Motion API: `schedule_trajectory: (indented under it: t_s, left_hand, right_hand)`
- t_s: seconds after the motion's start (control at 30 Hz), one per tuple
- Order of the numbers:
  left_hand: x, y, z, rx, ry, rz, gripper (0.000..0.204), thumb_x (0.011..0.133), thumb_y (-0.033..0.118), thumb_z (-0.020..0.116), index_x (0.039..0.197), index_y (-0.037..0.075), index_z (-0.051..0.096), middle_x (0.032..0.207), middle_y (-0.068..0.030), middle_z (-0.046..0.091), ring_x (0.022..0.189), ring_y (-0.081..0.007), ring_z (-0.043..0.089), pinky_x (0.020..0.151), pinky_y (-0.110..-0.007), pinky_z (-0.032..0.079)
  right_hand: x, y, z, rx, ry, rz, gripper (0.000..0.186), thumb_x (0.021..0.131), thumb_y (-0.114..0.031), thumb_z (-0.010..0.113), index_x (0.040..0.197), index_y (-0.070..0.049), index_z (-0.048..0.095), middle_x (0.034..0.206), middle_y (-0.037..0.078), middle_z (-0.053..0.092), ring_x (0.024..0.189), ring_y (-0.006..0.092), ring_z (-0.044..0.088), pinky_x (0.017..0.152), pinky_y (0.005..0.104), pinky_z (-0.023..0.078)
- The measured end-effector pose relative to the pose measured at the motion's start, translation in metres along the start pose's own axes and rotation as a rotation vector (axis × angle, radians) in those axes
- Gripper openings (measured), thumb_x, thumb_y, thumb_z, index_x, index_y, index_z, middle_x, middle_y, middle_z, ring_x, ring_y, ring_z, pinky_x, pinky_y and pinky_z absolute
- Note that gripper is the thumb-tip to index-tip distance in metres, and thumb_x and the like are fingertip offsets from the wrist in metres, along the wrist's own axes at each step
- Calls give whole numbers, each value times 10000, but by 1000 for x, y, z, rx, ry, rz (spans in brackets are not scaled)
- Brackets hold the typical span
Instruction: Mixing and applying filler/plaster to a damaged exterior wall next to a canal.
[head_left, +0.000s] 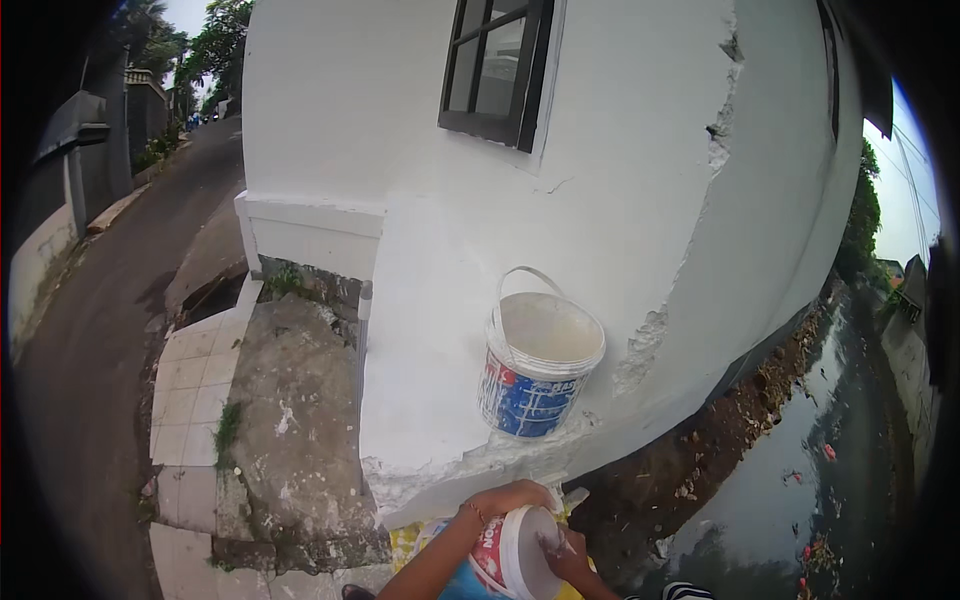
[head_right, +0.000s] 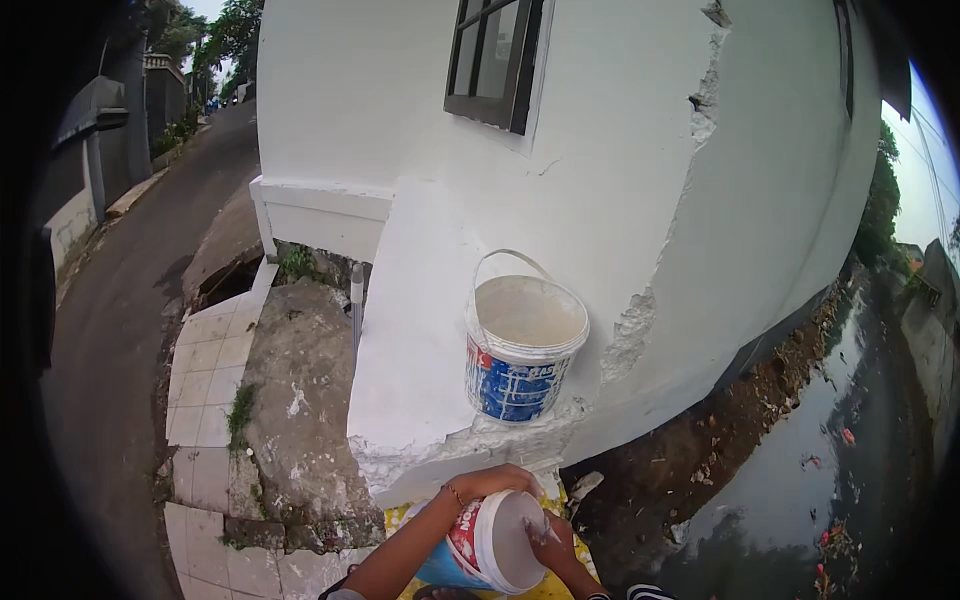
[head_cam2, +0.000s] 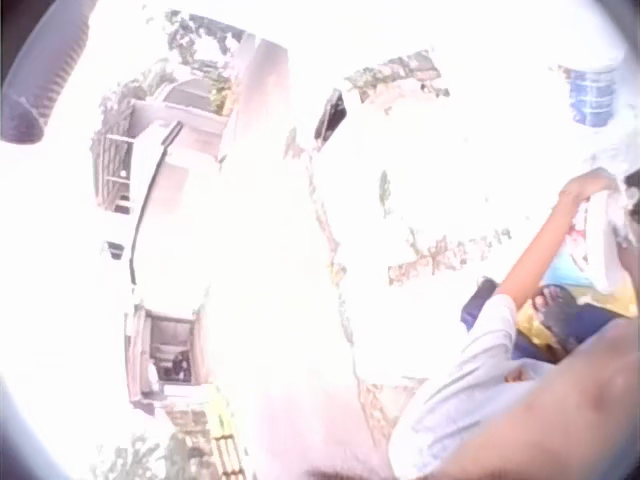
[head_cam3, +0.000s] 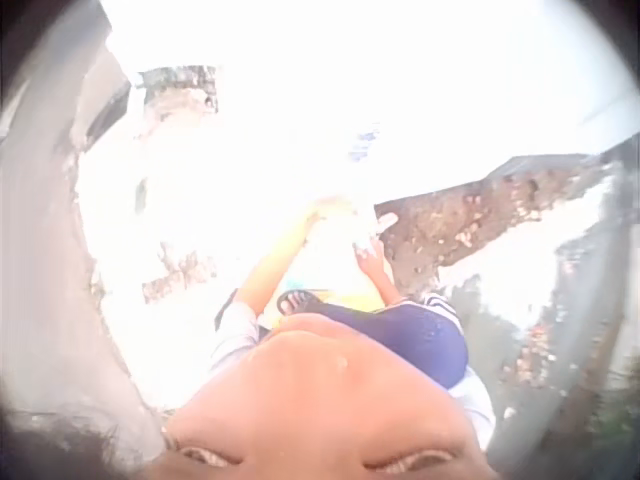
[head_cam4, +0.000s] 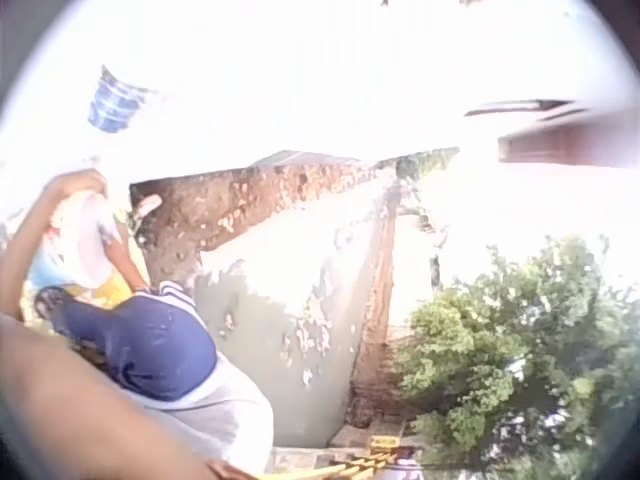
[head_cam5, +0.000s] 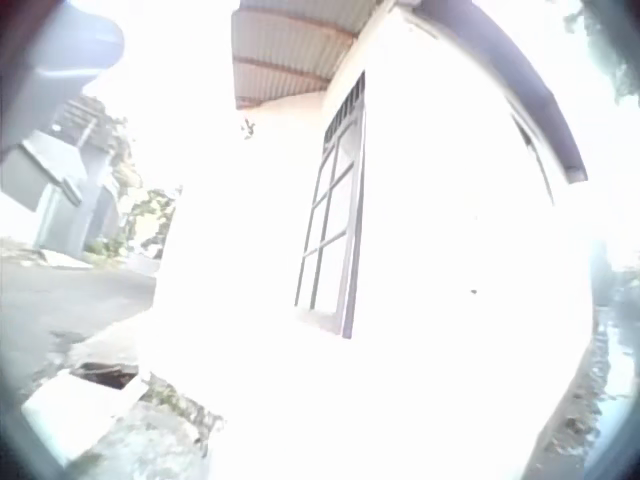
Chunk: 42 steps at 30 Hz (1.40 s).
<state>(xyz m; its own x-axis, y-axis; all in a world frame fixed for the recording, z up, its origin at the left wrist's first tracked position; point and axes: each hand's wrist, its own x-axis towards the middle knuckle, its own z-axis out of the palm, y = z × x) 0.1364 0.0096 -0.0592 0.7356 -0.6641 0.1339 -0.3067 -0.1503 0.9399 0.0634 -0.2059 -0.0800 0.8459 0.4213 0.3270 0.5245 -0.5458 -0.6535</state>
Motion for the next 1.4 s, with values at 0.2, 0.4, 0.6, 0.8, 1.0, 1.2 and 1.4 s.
schedule_trajectory:
  t_s: [0.2,0.4,0.6,0.8,1.0,1.2,1.4]
  left_hand:
    - [5,-46,9,-205,59,60,298,909,148,482,1039,-18,693,1108,-90,675,1065,-195,583,990,-299,408]
    - [2,58,10,105,231,-290,269,773,188,591,905,1,733,949,-133,727,897,-218,649,853,-356,487]
    - [7,47,10,42,254,-333,256,773,160,588,907,-6,730,960,-144,723,929,-220,646,880,-355,481]
    - [15,39,12,-8,221,-383,253,777,157,597,920,-3,731,987,-149,719,950,-217,643,901,-356,477]
    - [8,39,17,-27,227,-353,254,777,162,607,930,2,732,1008,-148,714,959,-216,641,910,-358,475]
    - [9,46,16,-38,241,-317,256,777,166,616,940,6,732,1029,-147,709,969,-215,639,919,-360,472]
    - [1,54,14,-45,258,-303,259,777,171,626,950,11,733,1050,-146,705,978,-214,637,929,-361,470]
  right_hand:
    - [-21,65,22,-300,321,-497,155,832,-157,684,934,-41,685,922,168,646,863,401,584,780,501,470]
    - [-6,60,18,-41,149,-251,192,867,-171,641,1013,-50,671,982,199,658,906,396,603,814,495,464]
    - [1,59,25,154,-25,35,235,901,-185,598,1091,-59,657,1041,231,669,949,391,621,849,488,459]
    - [-18,128,53,-69,157,-165,254,882,-192,605,1074,-28,632,994,223,648,943,415,598,813,488,458]
    - [-24,118,42,-224,69,72,305,879,-216,618,1118,-27,626,1052,215,641,1009,406,586,859,485,461]
    - [-26,142,43,-284,140,18,320,878,-222,622,1132,-29,625,1069,212,638,1020,404,584,869,480,463]
    - [-33,167,60,-323,203,-32,334,877,-228,625,1147,-31,624,1086,209,635,1032,401,582,878,475,466]
